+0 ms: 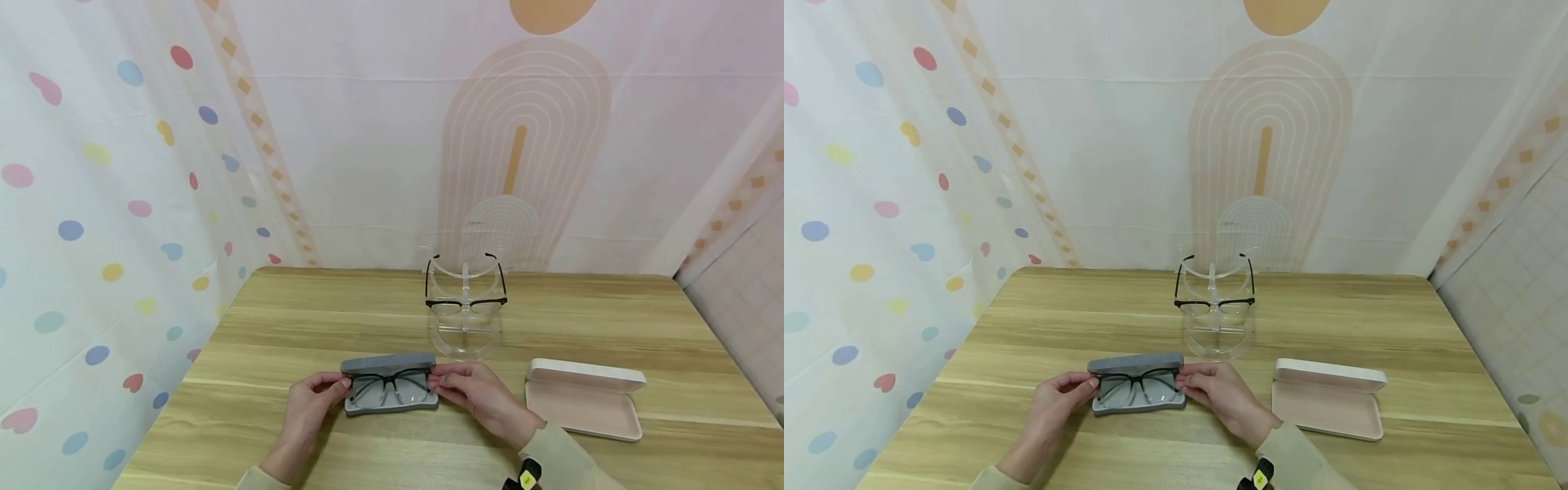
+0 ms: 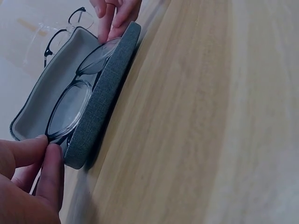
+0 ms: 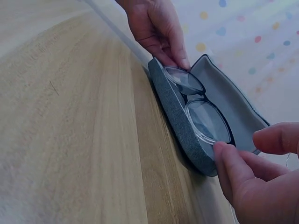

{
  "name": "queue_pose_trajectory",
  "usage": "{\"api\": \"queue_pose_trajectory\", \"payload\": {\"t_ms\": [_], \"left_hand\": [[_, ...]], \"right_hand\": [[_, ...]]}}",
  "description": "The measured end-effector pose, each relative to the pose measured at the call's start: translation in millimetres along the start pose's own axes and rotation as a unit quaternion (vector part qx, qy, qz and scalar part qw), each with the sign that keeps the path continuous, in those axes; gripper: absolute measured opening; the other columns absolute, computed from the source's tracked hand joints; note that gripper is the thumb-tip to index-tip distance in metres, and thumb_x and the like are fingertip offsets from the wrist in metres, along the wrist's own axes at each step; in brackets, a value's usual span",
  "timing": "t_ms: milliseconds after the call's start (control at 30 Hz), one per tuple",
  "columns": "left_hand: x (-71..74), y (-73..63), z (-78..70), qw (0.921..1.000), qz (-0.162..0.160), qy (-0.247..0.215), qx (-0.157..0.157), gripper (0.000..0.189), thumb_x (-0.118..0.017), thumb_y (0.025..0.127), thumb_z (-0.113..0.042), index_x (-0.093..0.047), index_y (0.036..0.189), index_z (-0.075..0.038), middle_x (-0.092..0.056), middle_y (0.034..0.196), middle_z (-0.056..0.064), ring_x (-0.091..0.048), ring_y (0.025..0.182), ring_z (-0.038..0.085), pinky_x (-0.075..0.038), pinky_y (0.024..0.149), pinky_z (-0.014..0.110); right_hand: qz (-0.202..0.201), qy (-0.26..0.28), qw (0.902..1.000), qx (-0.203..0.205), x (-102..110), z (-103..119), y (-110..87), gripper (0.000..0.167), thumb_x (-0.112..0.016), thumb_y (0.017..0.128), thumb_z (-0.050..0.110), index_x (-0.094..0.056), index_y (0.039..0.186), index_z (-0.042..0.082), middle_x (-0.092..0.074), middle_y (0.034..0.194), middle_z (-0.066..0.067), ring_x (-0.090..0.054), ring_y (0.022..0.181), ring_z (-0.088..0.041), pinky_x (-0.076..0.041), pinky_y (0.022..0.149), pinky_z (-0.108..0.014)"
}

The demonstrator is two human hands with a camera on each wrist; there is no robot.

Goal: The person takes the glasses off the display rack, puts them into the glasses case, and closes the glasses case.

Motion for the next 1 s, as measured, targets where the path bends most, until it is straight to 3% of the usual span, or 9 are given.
{"api": "queue_pose_trajectory", "payload": {"t_ms": [200, 700, 867, 1000], "left_hand": [[1.6, 1.9, 0.2, 0.9997, 0.003, 0.023, -0.003, 0.026, -0.080, 0.086, 0.001, -0.072, 0.108, 0.011, -0.076, 0.095, 0.007, -0.067, 0.081, 0.006, -0.054, 0.069, 0.018], [3.4, 3.7, 0.7, 0.9992, 0.007, 0.040, -0.006, 0.028, -0.080, 0.084, 0.002, -0.070, 0.110, 0.009, -0.074, 0.101, 0.008, -0.066, 0.086, 0.011, -0.054, 0.073, 0.018], [5.8, 0.6, -2.8, 0.9994, -0.001, 0.031, -0.018, 0.033, -0.077, 0.086, 0.003, -0.066, 0.117, 0.011, -0.073, 0.103, 0.011, -0.066, 0.086, 0.008, -0.054, 0.075, 0.018], [10.0, -1.0, -8.6, 0.9989, -0.009, 0.033, -0.031, 0.036, -0.072, 0.091, 0.000, -0.063, 0.124, 0.011, -0.072, 0.108, 0.013, -0.066, 0.086, 0.005, -0.055, 0.076, 0.018]], "right_hand": [[0.007, 0.000, 1.0000, 0.000, -1.2, 0.8, -3.1, 0.037, -0.053, 0.100, -0.008, -0.050, 0.133, -0.026, -0.059, 0.135, -0.030, -0.067, 0.114, -0.023, -0.052, 0.103, -0.030], [0.029, -0.015, 0.9994, 0.012, -2.8, 4.4, -9.8, 0.042, -0.052, 0.101, -0.003, -0.045, 0.136, -0.026, -0.052, 0.140, -0.037, -0.064, 0.120, -0.027, -0.050, 0.105, -0.030], [0.006, -0.061, 0.9979, 0.020, -0.9, 5.7, -14.4, 0.042, -0.054, 0.101, -0.001, -0.048, 0.136, -0.024, -0.053, 0.140, -0.037, -0.064, 0.120, -0.028, -0.052, 0.103, -0.031], [-0.033, -0.126, 0.9905, 0.045, 1.8, 9.1, -19.9, 0.043, -0.059, 0.099, 0.003, -0.052, 0.134, -0.021, -0.059, 0.134, -0.033, -0.064, 0.118, -0.031, -0.054, 0.101, -0.033]]}}
Point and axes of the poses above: each hand's wrist, its own y-axis towards the middle knuckle, its own x-axis out of the back of the hand, z = x × y, the point moved 2 cm from there along y, towards the middle knuckle
